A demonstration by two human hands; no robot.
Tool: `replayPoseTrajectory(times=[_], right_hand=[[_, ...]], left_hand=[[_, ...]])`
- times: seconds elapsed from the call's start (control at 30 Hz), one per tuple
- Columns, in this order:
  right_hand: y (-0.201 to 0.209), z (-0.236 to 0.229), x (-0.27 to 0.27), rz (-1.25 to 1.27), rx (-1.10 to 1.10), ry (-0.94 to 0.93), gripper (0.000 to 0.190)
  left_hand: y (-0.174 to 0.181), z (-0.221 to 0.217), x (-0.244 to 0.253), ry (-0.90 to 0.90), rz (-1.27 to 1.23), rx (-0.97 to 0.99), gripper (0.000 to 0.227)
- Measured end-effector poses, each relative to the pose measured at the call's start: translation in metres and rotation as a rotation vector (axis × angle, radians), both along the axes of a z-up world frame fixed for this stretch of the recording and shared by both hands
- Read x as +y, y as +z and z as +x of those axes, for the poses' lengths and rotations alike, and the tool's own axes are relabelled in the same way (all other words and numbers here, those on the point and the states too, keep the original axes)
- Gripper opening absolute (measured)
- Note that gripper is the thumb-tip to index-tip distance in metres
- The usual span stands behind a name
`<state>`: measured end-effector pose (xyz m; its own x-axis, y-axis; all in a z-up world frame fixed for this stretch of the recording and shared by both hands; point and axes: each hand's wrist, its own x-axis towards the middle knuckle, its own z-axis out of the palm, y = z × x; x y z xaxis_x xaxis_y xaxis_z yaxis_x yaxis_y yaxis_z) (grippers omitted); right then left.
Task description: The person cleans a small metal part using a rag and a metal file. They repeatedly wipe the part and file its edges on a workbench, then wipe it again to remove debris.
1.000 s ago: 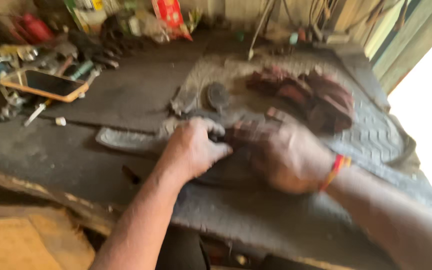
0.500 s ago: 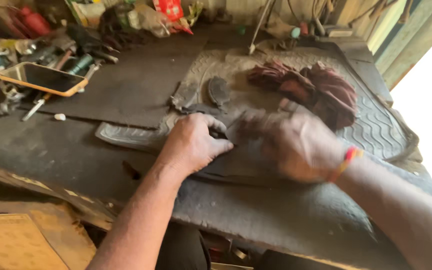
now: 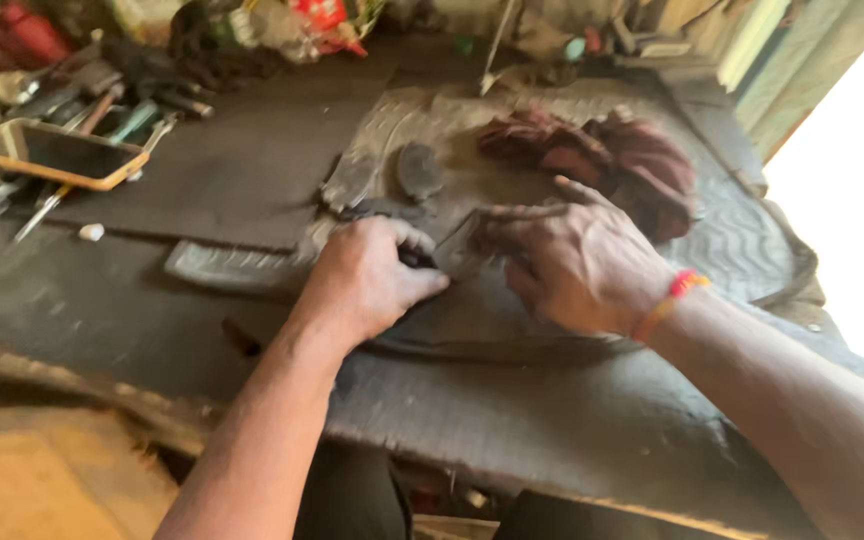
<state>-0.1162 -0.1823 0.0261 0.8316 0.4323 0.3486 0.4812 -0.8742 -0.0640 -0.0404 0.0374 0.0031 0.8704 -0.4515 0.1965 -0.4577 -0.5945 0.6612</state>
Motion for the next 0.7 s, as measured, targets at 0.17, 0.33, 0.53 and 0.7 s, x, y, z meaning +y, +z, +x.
replayPoseTrajectory(times=[0.17, 0.33, 0.53, 0.7], right_hand=[[-0.002, -0.005, 0.007, 0.007, -0.090, 0.104, 0.049], [0.008, -0.006, 0.007, 0.087, 0.201, -0.104, 0.040], [0.009, 0.007, 0.003, 0.056, -0.011, 0.057, 0.050], [0.004, 0.011, 0.007, -0.030, 0.151, -0.044, 0.061]], left_hand=[[0.001, -0.002, 0.001, -0.012, -0.031, -0.017, 0.033], [0.001, -0.001, -0.002, 0.035, -0.029, 0.011, 0.046], [-0.004, 0.002, 0.000, 0.034, -0.052, -0.039, 0.072], [-0.008, 0.004, 0.001, 0.029, -0.070, -0.035, 0.083]])
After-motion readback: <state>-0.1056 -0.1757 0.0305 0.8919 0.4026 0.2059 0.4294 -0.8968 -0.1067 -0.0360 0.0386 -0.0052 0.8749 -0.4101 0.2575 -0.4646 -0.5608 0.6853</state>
